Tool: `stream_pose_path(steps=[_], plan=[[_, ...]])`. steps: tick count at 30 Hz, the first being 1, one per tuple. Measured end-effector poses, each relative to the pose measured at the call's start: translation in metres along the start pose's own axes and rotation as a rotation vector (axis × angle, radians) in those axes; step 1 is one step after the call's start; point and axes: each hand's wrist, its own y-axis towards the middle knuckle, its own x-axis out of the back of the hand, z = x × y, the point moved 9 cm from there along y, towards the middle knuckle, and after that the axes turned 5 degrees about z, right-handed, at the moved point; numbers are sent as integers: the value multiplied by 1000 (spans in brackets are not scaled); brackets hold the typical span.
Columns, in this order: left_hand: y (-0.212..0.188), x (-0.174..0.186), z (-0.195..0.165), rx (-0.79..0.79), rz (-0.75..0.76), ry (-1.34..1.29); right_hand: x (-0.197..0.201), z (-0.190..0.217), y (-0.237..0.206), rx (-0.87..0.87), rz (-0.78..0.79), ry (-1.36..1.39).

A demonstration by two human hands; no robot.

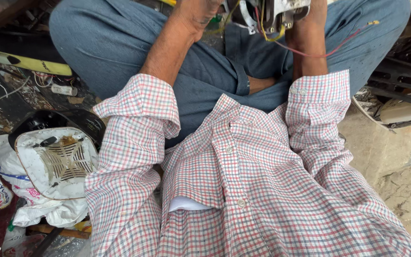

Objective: The person sits on the ground and repairs an electric motor. They use a screwdriver to adjust internal components and a metal rod to tap the motor casing, then inspect the wiring and connections.

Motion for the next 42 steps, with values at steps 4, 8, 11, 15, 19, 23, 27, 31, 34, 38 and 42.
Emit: stream_pose_path(steps=[4, 8, 11, 15, 19, 23, 27, 31, 34, 38, 42], plan=[[-13, -7, -52, -108, 6, -139, -42, 38, -11, -62, 209, -129], [-26, -11, -86, -72, 61, -314, -106, 119, -34, 26, 407, -324], [-31, -12, -98, -71, 43, -354, -155, 186, -62, 356, 493, -575], [-35, -21, -90, -21, 79, -479, -192, 211, -81, 491, 700, -706], [-36, -23, -84, -4, 118, -567, -156, 203, -39, 112, 507, -225], [-34, -24, -79, 38, 117, -523, -136, 203, -9, 64, 447, 193], [-33, -30, -74, 60, 136, -469, -168, 172, -52, 170, 680, -619], [-32, -36, -72, 1, 192, -413, -193, 191, -71, 403, 676, -661], [-31, -38, -62, 74, 214, -474, -216, 208, -72, 606, 735, -785], [-34, -41, -66, 77, 230, -502, -222, 206, -76, 748, 761, -877], [-47, -47, -85, 196, 281, -433, -187, 183, -64, 666, 576, -628]])
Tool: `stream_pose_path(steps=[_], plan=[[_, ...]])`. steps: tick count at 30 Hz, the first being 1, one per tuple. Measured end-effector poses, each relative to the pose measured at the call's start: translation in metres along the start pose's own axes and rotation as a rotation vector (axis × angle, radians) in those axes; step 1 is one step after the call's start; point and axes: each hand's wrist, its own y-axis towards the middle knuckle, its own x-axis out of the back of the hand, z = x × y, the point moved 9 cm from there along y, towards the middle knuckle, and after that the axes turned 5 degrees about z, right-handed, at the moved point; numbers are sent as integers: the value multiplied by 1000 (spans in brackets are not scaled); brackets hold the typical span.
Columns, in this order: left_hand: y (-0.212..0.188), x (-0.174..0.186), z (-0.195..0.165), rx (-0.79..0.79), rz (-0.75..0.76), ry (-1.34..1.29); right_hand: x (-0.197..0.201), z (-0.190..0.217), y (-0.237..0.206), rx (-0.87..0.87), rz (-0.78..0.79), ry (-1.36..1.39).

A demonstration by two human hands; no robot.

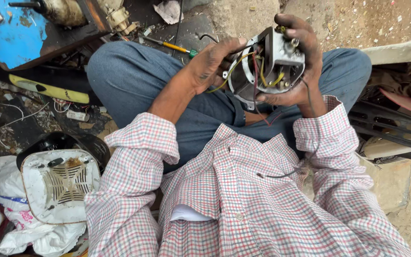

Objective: The person sits on the ground and repairs an electric motor. They use a screwdriver to adjust internal components and a metal rod to tap the motor casing, then inspect the wiring and connections.

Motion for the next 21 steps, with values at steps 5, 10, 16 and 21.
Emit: stream_pose_path(steps=[5, 10, 16, 21], plan=[[-46, 1, -58, 245, -66, 454, -1, -92, -58, -447, -559, 950], [-114, -68, -180, -747, -563, 1497, -23, -131, -82, -539, -841, 1296], [-86, -125, -97, -716, -305, 1527, -56, -137, -78, -575, -850, 1590], [-49, -99, -62, -621, -279, 1409, -69, -130, -78, -655, -835, 1631]])
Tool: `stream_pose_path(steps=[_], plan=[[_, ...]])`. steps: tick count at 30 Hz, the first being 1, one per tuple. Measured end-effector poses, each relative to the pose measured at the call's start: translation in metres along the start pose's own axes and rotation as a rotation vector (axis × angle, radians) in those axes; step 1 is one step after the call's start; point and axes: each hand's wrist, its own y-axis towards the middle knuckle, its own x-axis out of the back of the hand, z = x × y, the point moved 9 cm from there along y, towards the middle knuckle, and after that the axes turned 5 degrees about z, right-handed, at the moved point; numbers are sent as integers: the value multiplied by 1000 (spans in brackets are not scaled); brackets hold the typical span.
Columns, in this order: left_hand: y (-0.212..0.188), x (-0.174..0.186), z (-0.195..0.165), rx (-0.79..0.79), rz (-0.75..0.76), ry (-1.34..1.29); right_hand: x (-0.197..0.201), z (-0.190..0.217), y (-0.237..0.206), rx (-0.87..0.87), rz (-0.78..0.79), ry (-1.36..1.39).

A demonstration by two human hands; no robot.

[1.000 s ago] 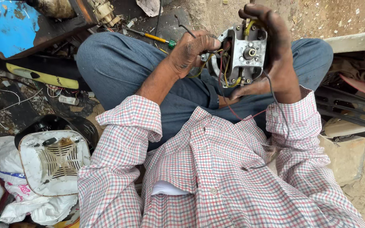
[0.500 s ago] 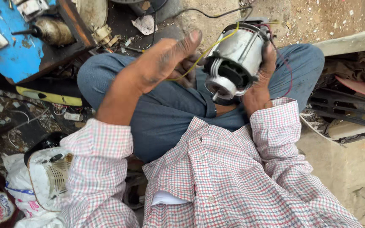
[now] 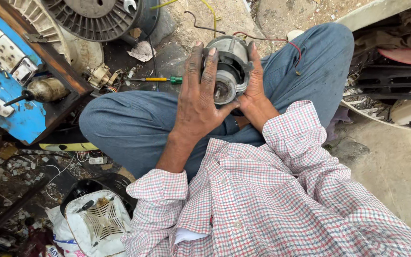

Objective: The person sits on the ground and repairs an electric motor. They use a screwdriver to adjust internal components and a metal rod to tap the motor casing, then inspect the wiring and connections.

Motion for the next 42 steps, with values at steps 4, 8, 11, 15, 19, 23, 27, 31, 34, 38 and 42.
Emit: stream_pose_path(steps=[4, 8, 11, 15, 19, 23, 27, 31, 34, 38, 42], plan=[[3, -12, 8, 2, 40, -16, 2, 3, -1, -18, 26, 17], [4, -23, 9, -3, 76, 29, 20, 6, 2, -27, 5, 7], [3, -30, 13, 36, 90, 26, 32, 6, 5, -40, 12, 6], [5, -36, 10, 62, 99, 45, 40, 5, 7, -61, 38, 11], [17, -36, 3, 71, 128, 63, 41, 5, 6, -69, 38, 73], [10, 9, 2, 9, -30, 34, 40, 10, 7, -57, -16, 37], [-51, 106, 47, 260, -470, -311, 25, 21, 10, -47, 27, -1], [-104, 162, 66, 319, -768, -389, 14, 24, 14, -131, 40, -67], [-81, 139, 54, 363, -468, -42, 13, 31, 19, -83, -19, 42], [-4, 66, 45, 221, -41, 114, 15, 35, 26, -63, -40, 58], [41, 84, 69, 298, -140, 198, 22, 41, 30, -41, -45, 0]])
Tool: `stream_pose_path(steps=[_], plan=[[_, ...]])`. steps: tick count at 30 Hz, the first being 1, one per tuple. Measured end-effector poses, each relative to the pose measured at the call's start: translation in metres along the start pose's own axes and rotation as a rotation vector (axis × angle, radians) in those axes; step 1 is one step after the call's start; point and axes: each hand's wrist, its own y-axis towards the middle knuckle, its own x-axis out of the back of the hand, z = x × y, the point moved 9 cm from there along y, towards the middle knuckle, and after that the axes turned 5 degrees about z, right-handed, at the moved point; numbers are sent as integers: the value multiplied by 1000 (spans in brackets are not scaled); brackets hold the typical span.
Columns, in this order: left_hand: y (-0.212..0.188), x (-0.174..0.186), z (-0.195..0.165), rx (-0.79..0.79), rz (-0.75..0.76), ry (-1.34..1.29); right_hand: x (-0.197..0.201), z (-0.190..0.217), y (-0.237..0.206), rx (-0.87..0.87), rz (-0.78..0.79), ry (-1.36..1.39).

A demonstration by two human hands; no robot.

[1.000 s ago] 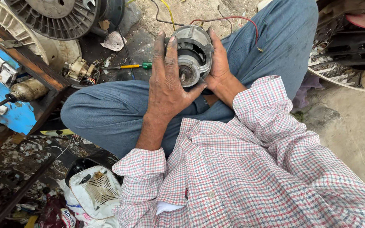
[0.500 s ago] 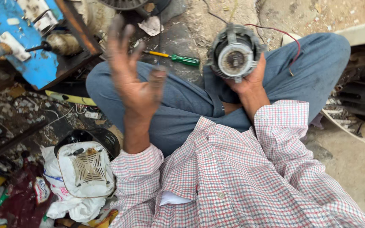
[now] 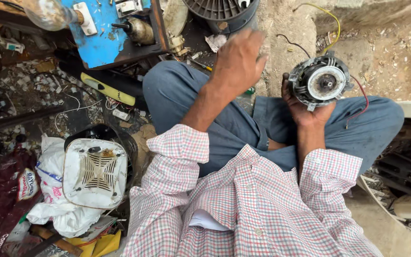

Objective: The person sits on the ground and repairs an electric motor. They use a screwdriver to adjust internal components and a metal rod to tap the motor casing, then inspect the wiring and connections.

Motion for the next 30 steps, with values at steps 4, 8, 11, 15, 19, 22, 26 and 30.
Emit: stream_pose_path(steps=[4, 8, 11, 15, 19, 22, 26, 30], plan=[[-25, 72, 5, -127, -270, 20, 9, 1, 4, -36, 2, 19], [-149, 145, 56, 73, -479, -54, 14, 3, 6, -79, 36, -8], [-249, 160, 115, 379, -568, 77, 20, 0, 7, -94, 2, 52], [-350, 58, 179, 867, -199, 110, 26, -6, 6, -120, -62, 78], [-409, -74, 186, 899, 99, 39, 24, -10, 4, -132, -45, 51], [-425, -99, 184, 812, -150, 25, 23, -11, 5, -143, -5, -25], [-420, -123, 185, 780, 45, -4, 20, -10, 8, -160, 47, -34], [-420, -153, 169, 584, 554, 604, 24, -6, 9, -130, 7, -49]])
